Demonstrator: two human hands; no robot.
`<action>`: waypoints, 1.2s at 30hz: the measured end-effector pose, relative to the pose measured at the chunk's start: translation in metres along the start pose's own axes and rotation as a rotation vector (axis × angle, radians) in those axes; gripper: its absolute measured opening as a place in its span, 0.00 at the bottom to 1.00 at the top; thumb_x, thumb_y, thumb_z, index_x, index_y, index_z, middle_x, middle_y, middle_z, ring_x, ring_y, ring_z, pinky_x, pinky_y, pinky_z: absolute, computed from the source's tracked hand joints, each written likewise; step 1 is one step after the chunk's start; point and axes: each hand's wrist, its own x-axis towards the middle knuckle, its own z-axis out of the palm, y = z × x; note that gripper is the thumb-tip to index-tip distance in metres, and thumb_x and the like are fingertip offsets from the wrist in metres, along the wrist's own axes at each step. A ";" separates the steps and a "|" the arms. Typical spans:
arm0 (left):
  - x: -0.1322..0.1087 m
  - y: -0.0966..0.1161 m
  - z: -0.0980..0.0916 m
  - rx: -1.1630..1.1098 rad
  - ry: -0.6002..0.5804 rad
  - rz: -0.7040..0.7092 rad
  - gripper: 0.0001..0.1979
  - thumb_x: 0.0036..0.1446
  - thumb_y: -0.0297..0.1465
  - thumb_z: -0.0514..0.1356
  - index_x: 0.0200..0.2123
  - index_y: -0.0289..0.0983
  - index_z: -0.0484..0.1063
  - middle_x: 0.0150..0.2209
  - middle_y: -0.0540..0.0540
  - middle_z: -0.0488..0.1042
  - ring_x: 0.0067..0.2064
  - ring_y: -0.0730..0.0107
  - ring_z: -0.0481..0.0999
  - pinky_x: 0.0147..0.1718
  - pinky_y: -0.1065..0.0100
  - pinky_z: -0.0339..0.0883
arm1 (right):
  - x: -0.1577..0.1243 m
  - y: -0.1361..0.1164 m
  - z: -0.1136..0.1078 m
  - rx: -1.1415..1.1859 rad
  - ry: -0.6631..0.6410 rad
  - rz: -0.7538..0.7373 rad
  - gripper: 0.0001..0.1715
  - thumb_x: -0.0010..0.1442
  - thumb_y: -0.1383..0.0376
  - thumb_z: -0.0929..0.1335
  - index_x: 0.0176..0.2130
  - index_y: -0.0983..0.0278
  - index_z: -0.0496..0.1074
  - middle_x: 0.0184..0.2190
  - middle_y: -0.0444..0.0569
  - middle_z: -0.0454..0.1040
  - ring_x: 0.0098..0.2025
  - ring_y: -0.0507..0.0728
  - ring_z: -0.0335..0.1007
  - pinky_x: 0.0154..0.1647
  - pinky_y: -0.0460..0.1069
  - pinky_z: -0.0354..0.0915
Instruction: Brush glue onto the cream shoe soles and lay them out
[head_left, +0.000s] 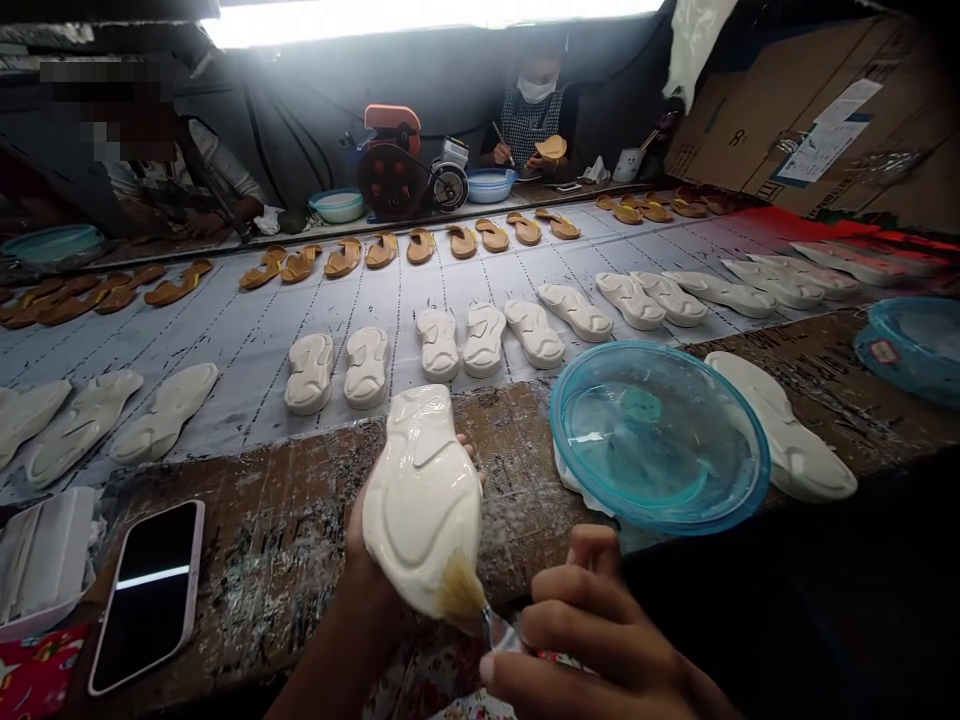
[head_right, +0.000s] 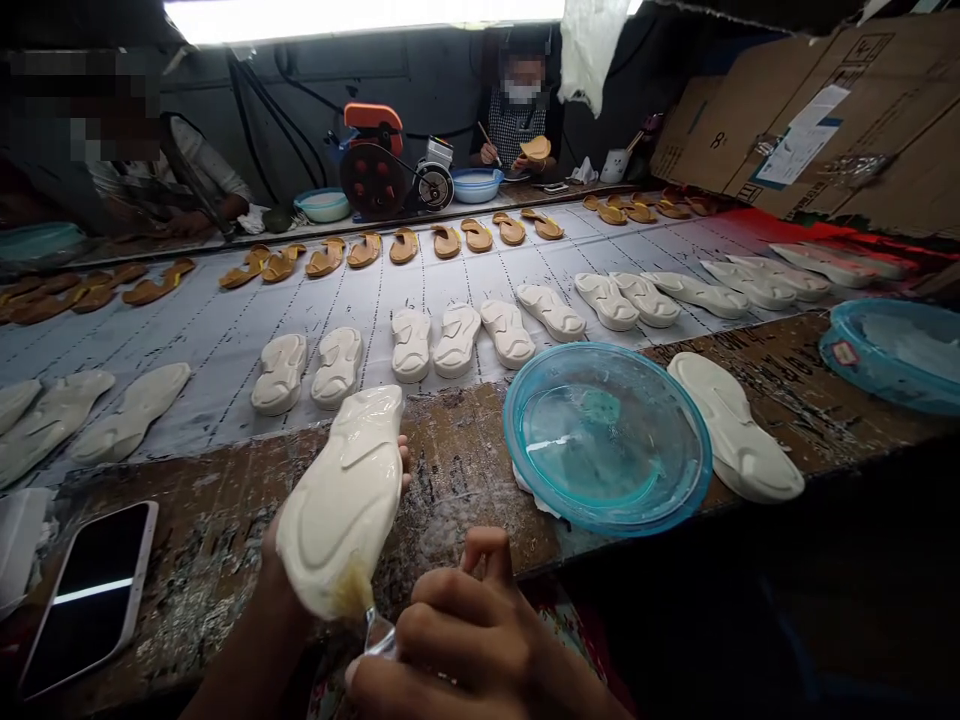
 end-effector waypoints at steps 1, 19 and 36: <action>0.000 0.002 0.001 0.019 -0.037 -0.097 0.25 0.61 0.30 0.37 0.60 0.29 0.47 0.32 0.45 0.78 0.33 0.68 0.77 0.35 0.69 0.68 | 0.000 0.001 -0.004 0.044 0.000 0.037 0.10 0.61 0.68 0.61 0.32 0.65 0.70 0.18 0.41 0.68 0.26 0.50 0.62 0.39 0.51 0.52; -0.005 -0.013 -0.002 0.057 -0.216 -0.174 0.32 0.55 0.49 0.42 0.39 0.27 0.73 0.32 0.37 0.77 0.35 0.53 0.76 0.36 0.57 0.67 | -0.010 0.028 -0.001 0.427 0.376 0.264 0.09 0.60 0.62 0.61 0.32 0.62 0.67 0.17 0.39 0.65 0.21 0.49 0.59 0.40 0.52 0.56; -0.005 -0.015 0.008 0.065 0.051 0.042 0.29 0.54 0.48 0.43 0.39 0.31 0.73 0.33 0.39 0.77 0.33 0.52 0.76 0.32 0.53 0.69 | -0.031 0.013 0.021 0.177 0.103 0.030 0.16 0.64 0.61 0.56 0.31 0.65 0.65 0.15 0.38 0.64 0.21 0.48 0.59 0.34 0.50 0.52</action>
